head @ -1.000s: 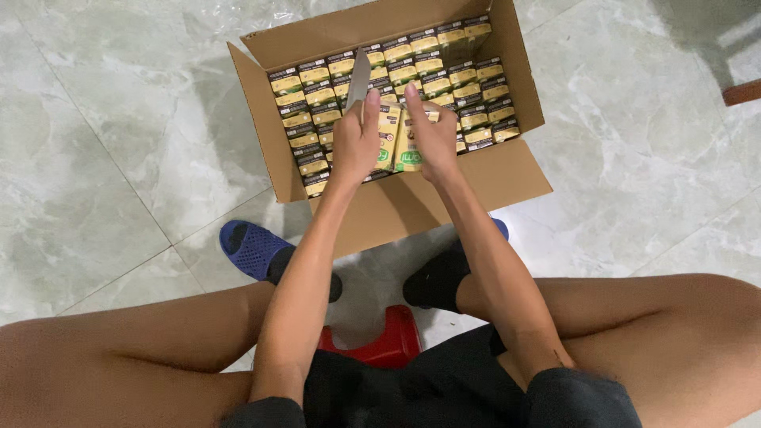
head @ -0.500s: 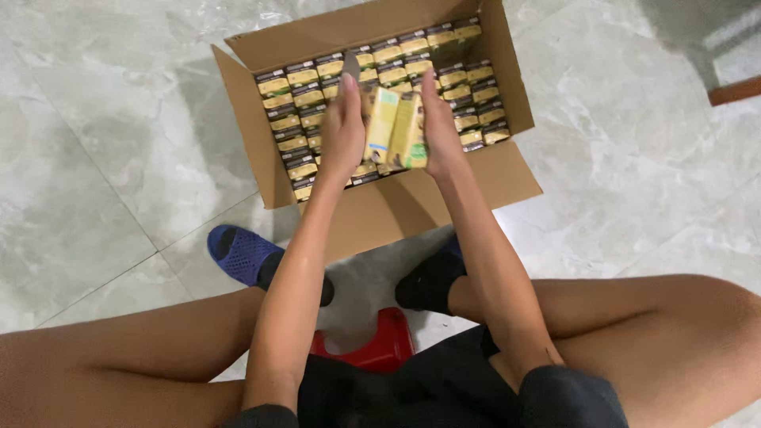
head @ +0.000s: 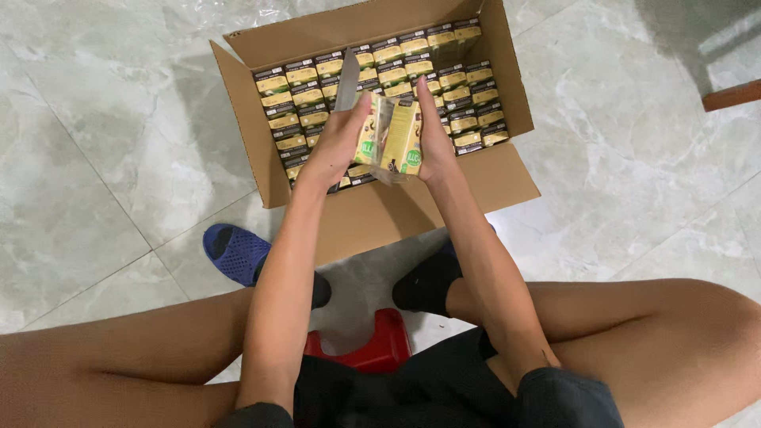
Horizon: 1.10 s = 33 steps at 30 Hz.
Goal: The person sits on a red stool and uses a box cutter to open plastic-wrapped bundles of small yellow boxes inside a larger cardboard box. They cut the plastic, remove the bundles, and place them back into the box.
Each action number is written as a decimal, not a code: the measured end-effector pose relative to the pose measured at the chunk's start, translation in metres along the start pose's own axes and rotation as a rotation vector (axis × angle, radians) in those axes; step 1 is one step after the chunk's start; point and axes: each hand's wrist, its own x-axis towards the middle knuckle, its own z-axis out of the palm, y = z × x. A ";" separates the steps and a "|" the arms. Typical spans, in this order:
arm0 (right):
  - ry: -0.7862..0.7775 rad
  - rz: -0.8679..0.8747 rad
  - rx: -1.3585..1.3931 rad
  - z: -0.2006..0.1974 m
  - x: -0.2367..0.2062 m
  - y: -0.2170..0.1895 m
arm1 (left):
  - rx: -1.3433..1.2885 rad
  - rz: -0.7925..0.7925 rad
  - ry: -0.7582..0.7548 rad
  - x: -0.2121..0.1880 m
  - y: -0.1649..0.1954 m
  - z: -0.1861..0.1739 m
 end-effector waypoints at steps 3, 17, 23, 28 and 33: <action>-0.030 -0.019 -0.007 0.002 -0.002 -0.001 | -0.267 -0.050 -0.047 0.000 -0.005 -0.002; 0.057 -0.105 -0.038 0.005 0.000 0.009 | 0.630 0.015 0.420 -0.005 0.012 0.028; -0.037 0.007 0.171 0.006 -0.001 0.003 | 0.012 0.008 0.216 0.007 -0.001 0.008; -0.168 0.053 0.273 0.005 -0.001 0.003 | -0.289 -0.064 0.078 0.004 -0.006 -0.004; -0.165 0.103 0.260 -0.002 0.001 0.002 | -0.398 -0.130 0.069 -0.003 0.000 -0.005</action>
